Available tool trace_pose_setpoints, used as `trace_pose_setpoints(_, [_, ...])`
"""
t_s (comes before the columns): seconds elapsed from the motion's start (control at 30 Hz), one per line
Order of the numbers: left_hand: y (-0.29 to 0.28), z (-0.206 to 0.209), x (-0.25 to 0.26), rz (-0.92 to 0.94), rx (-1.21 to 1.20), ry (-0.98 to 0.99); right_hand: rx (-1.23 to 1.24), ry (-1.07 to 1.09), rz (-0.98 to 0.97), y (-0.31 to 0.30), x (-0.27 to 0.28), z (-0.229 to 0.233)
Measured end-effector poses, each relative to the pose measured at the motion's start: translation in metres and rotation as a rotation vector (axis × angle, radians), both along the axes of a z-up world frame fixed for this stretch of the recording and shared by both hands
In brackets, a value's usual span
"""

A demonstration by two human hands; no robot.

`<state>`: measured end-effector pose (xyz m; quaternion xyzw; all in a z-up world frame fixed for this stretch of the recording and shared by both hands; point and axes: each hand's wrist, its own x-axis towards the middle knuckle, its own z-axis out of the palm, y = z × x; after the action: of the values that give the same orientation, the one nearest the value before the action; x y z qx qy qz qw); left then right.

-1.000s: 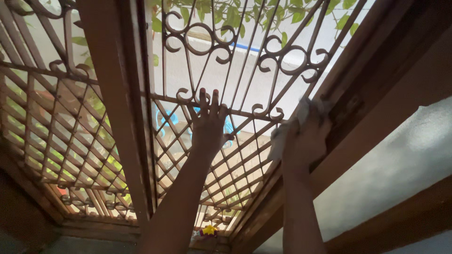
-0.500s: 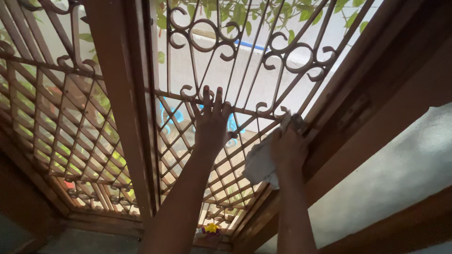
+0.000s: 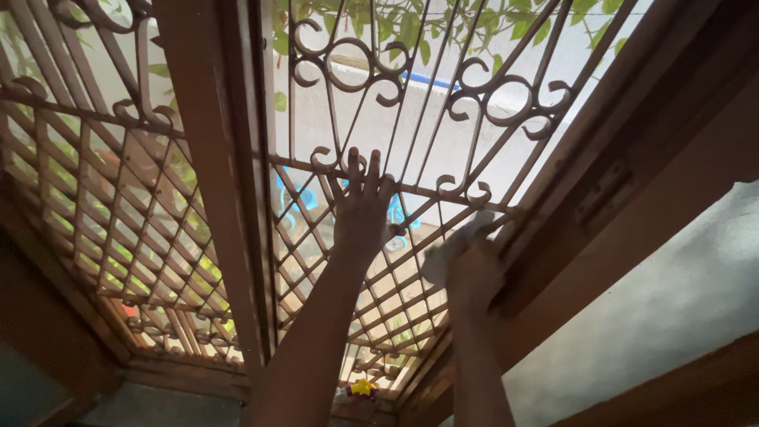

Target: The person wipes the glass and metal frame of a window using a cloth by hand, covering various sections of the lattice and the central wooden support.

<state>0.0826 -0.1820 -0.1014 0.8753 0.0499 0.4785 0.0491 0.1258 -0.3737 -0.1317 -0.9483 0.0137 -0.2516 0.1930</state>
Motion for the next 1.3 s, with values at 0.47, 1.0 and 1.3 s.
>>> trace_pose_setpoints(0.47, [0.003,-0.006,0.005,0.01,0.043,0.055,0.204,-0.284,0.286,0.031,0.016,-0.017])
trace_pose_setpoints(1.0, [0.037,-0.005,-0.057,-0.257,0.095,0.293,-0.08,-0.498,0.286,0.034,-0.034,-0.032])
trace_pose_setpoints(1.3, [0.086,-0.051,-0.093,-0.107,0.179,0.236,-0.232,-0.192,0.158,0.076,0.006,0.004])
